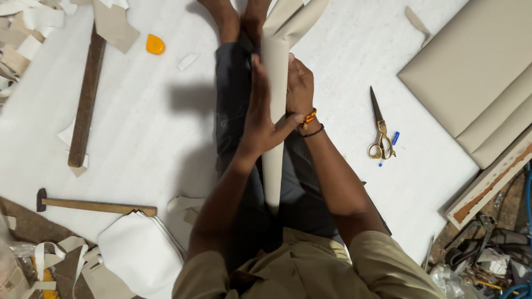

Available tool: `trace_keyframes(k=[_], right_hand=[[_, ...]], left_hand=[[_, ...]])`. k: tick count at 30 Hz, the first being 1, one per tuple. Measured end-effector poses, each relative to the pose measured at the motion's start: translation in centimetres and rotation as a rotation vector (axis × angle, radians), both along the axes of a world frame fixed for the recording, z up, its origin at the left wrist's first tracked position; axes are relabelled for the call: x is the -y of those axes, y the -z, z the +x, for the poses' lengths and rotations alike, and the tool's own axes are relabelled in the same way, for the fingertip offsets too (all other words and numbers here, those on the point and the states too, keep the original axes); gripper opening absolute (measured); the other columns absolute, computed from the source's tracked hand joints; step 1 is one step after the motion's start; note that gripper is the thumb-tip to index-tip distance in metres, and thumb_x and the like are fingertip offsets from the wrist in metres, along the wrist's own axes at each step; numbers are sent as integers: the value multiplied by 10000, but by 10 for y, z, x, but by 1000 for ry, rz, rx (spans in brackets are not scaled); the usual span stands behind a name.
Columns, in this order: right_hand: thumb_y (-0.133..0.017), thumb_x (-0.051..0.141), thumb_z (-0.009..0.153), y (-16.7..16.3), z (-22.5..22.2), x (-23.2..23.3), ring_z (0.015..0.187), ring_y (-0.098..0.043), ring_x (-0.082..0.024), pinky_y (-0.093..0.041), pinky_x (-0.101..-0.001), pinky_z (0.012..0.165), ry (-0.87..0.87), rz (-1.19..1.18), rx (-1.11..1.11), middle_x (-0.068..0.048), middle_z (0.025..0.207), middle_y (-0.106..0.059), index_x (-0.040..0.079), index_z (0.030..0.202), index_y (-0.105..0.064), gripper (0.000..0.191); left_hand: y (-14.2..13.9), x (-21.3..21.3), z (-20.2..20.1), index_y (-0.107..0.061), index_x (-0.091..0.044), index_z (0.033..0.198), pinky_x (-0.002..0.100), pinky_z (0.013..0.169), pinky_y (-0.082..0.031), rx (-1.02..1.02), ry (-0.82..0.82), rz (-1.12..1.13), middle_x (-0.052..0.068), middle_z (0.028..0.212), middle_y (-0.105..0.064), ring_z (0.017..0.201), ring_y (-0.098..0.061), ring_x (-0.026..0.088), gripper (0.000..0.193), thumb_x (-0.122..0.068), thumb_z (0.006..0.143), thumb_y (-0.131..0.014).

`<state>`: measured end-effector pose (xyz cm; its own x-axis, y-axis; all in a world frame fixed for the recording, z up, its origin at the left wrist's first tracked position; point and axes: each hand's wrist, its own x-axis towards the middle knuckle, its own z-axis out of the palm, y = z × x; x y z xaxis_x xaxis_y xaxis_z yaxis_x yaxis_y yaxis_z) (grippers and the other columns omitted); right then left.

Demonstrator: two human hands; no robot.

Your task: The person sits on the floor and wraps fabric around a long wooden strip, folding it over the edges. They staple the fabric to the wood using a pneumatic nail gun, then trim excess fabric with scissors and tap the work with a hammer.

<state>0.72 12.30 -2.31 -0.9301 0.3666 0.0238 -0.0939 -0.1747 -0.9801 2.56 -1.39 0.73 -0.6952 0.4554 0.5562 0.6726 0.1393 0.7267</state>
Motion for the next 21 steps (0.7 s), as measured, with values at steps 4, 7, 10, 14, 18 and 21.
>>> trace_keyframes(k=[4,7,10,14,18,21], right_hand=[[-456,478,1097,-3,-1,0,663,-564,-64,-479,-232,607,52,90,44,-13,762,-672,19,971,-717,543],[-465,472,1099,-8,2,-1,649,-564,-72,-480,-236,604,60,94,45,-8,737,-660,31,922,-699,530],[-468,451,1098,-20,5,6,685,-582,-89,-497,-246,630,84,185,-11,-10,760,-665,33,920,-688,505],[-448,405,1094,-52,12,18,699,-601,-113,-503,-272,643,101,319,49,-46,729,-666,18,906,-704,501],[-425,401,1117,-83,21,44,646,-641,-180,-518,-320,607,82,533,-67,-114,715,-649,7,878,-643,510],[-429,383,1119,-98,34,59,584,-661,-265,-499,-367,532,95,623,-114,-144,663,-624,26,827,-590,488]], left_hand=[[-1,3,13,-7,15,1664,554,1335,-151,120,11,71,345,1735,16,1608,-8,491,946,-362,1084,-653],[-12,-5,13,-50,69,1654,525,1358,-241,209,-80,-4,371,1722,-107,1642,-162,522,853,-373,1129,-557],[-34,-25,12,-132,111,1599,473,1224,-386,385,-255,-54,382,1596,-322,1485,-408,494,857,-442,1072,-521],[-59,-25,13,-239,82,1589,464,1160,-434,475,-342,48,338,1519,-466,1419,-509,452,747,-404,1082,-493],[-63,1,19,-290,41,1591,427,1161,-455,491,-305,194,267,1510,-525,1414,-554,396,635,-313,1093,-464],[-57,17,23,-291,37,1594,419,1200,-436,439,-240,293,248,1543,-507,1442,-533,373,576,-245,1118,-451]])
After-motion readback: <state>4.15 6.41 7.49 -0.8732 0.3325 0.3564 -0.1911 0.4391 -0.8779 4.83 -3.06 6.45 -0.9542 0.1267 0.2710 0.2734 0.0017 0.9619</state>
